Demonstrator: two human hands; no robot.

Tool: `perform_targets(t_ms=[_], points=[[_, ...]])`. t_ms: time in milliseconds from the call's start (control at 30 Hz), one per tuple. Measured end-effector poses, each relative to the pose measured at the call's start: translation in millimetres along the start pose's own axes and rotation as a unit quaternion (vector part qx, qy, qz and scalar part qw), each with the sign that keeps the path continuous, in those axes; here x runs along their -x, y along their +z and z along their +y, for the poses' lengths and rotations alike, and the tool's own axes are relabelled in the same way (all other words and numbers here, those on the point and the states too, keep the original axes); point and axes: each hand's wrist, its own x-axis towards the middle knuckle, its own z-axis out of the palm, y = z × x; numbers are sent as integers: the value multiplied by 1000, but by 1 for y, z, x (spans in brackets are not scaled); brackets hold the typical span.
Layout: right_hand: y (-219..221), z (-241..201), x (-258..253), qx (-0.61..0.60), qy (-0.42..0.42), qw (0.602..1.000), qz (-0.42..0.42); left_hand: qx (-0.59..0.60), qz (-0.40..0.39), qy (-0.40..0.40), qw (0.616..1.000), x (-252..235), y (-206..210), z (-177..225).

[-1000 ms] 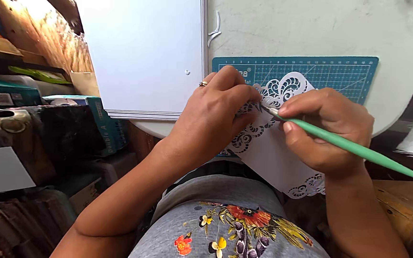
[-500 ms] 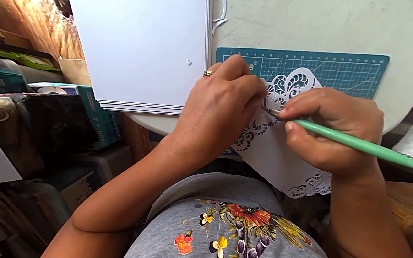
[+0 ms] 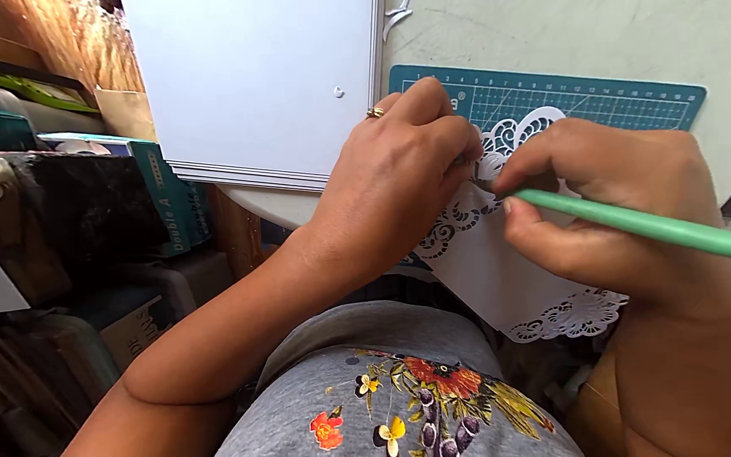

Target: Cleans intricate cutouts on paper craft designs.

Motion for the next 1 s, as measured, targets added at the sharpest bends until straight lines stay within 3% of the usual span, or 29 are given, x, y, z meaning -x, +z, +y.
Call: perform_targets(t_ms=[1000], points=[[10,7,1,-3,-18,1000,21,-11,-15,1,1000,0,-1,0]])
